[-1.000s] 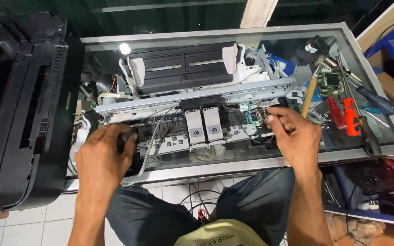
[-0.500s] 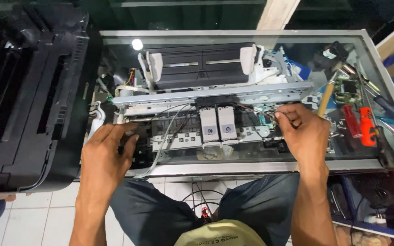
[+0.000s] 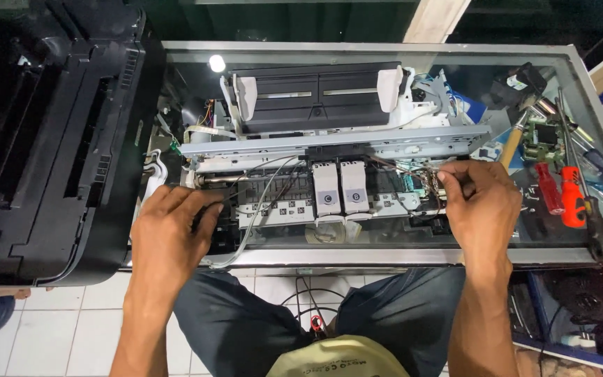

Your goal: The person works on a disassembled printer placed on a glass table, connecting ribbon cables and adjusting internal components. They use a screwdriver to secure parts and manipulate wires within the printer's chassis.

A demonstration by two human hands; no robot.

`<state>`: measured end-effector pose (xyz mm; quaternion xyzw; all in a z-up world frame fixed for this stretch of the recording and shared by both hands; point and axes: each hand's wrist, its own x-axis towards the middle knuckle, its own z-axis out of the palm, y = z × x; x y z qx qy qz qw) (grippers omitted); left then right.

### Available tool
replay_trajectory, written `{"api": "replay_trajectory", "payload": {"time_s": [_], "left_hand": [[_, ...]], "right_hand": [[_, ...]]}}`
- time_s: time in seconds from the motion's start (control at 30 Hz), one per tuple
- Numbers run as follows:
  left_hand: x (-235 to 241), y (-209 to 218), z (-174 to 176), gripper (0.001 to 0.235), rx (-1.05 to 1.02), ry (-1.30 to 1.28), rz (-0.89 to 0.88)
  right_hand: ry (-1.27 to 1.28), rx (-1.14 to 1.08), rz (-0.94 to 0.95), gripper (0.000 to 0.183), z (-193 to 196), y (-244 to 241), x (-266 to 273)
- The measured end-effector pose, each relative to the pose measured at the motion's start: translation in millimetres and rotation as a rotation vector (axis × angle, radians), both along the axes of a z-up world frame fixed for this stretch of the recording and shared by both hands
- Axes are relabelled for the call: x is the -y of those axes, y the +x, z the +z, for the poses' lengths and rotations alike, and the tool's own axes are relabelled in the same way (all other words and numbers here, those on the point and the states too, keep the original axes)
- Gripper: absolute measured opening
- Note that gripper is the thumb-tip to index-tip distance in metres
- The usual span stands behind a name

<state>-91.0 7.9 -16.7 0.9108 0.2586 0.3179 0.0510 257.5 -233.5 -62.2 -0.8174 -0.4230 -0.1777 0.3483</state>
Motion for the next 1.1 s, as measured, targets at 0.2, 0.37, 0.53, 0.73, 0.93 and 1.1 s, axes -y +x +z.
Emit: {"api": "replay_trajectory", "payload": {"time_s": [0.2, 0.37, 0.53, 0.73, 0.93, 1.1], "left_hand": [[-1, 10, 4, 0.015, -0.021, 0.007, -0.068], [-5, 6, -1, 0.010, -0.032, 0.105, -0.011], [-4, 0, -2, 0.010, -0.082, 0.130, 0.064], [0, 7, 8, 0.023, -0.144, 0.070, 0.052], [0, 28, 15, 0.041, -0.158, 0.012, -0.040], [-7, 40, 1, 0.036, -0.270, -0.105, 0.043]], "right_hand": [[0.009, 0.004, -0.058, 0.011, -7, 8, 9], [0.029, 0.040, 0.028, 0.007, 5, 1, 4], [0.036, 0.016, 0.070, 0.004, 5, 2, 2], [-0.001, -0.089, 0.106, 0.014, 15, -5, -1], [-0.203, -0.188, 0.130, 0.055, 28, -16, -10], [-0.210, -0.122, 0.285, 0.053, 41, -39, -24]]}}
